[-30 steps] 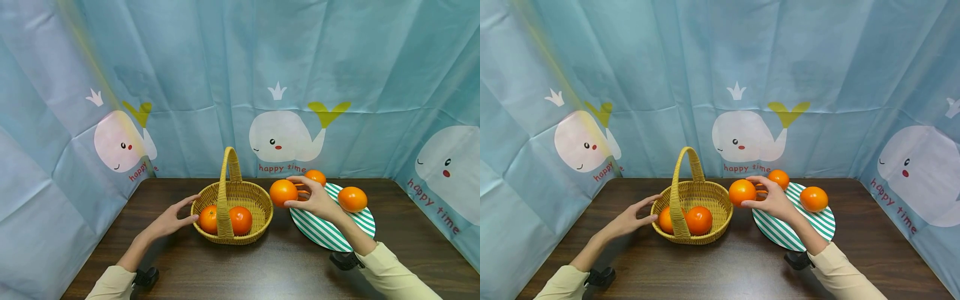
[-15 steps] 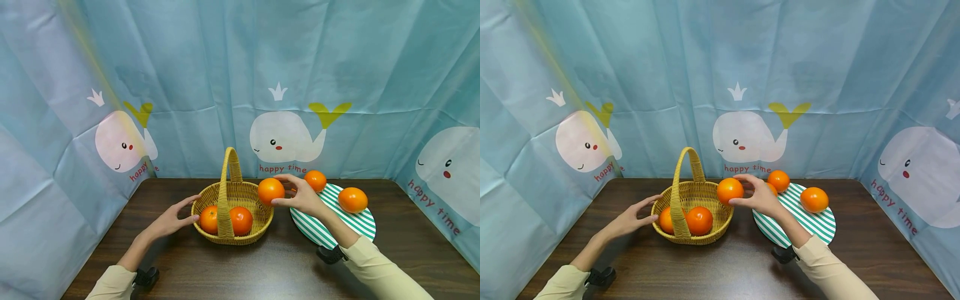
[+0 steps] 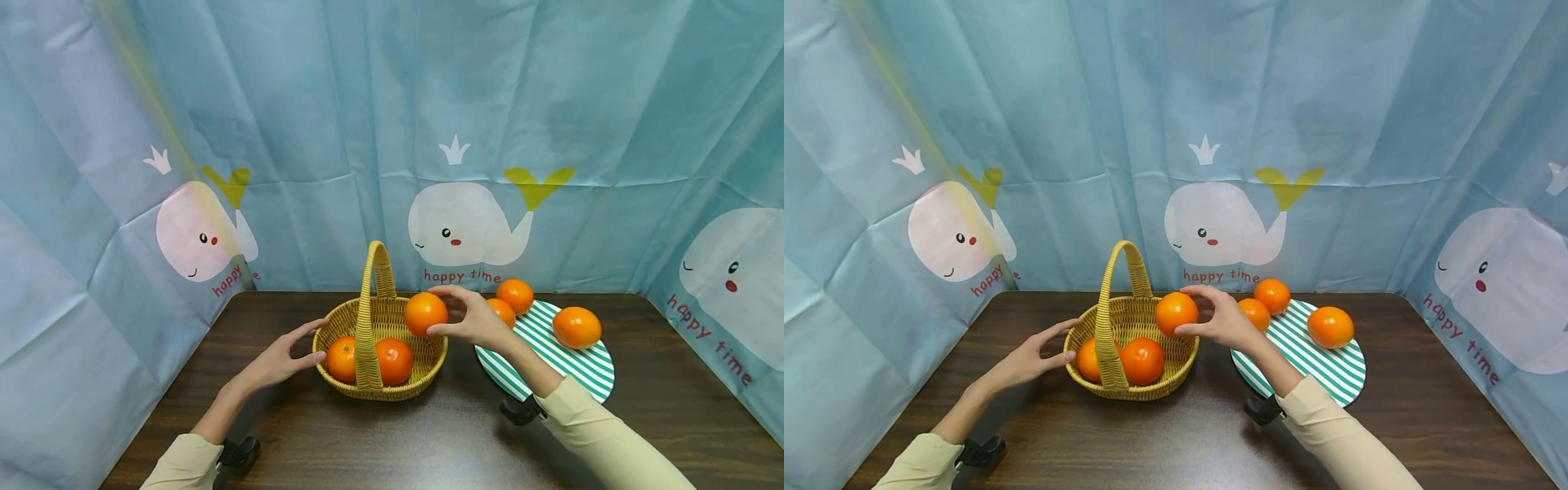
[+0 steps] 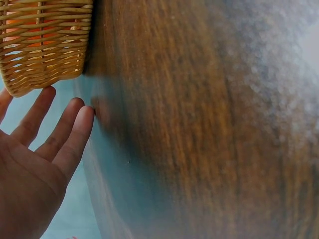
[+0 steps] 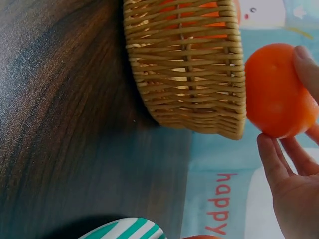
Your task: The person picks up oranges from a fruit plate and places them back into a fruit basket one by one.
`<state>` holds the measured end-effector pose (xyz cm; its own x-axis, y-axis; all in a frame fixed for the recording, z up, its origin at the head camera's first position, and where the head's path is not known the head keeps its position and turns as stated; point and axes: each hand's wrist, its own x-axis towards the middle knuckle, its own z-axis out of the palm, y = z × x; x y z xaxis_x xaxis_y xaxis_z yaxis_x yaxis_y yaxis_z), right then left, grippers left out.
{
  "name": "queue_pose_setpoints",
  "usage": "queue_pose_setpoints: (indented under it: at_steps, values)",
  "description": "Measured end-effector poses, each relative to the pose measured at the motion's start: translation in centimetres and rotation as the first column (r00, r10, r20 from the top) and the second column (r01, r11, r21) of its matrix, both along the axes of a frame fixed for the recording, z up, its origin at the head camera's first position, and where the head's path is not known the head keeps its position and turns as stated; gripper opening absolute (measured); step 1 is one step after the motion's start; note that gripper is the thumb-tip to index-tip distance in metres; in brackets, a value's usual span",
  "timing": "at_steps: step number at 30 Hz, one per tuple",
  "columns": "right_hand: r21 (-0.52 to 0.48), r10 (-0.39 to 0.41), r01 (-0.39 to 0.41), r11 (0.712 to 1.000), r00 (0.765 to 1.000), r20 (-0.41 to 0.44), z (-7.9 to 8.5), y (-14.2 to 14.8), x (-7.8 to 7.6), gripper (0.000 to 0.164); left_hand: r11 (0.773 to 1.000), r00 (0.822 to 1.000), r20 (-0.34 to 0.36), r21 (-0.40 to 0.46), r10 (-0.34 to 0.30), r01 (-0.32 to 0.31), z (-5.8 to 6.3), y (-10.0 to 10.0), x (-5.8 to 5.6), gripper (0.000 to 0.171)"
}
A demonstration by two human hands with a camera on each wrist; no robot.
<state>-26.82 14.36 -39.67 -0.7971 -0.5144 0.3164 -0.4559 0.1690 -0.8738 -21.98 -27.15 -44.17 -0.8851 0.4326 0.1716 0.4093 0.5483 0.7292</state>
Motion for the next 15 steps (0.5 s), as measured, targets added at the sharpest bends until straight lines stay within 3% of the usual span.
queue_pose_setpoints:
  at_steps: [15]
  values:
    - [0.029, 0.018, -0.018, 0.999, 1.0, -0.009, -0.99, -1.0, -0.65, 0.07, 1.0, 1.0, -0.001, -0.006, 0.007, -0.007, 0.23, 0.13, 0.32, 0.064]
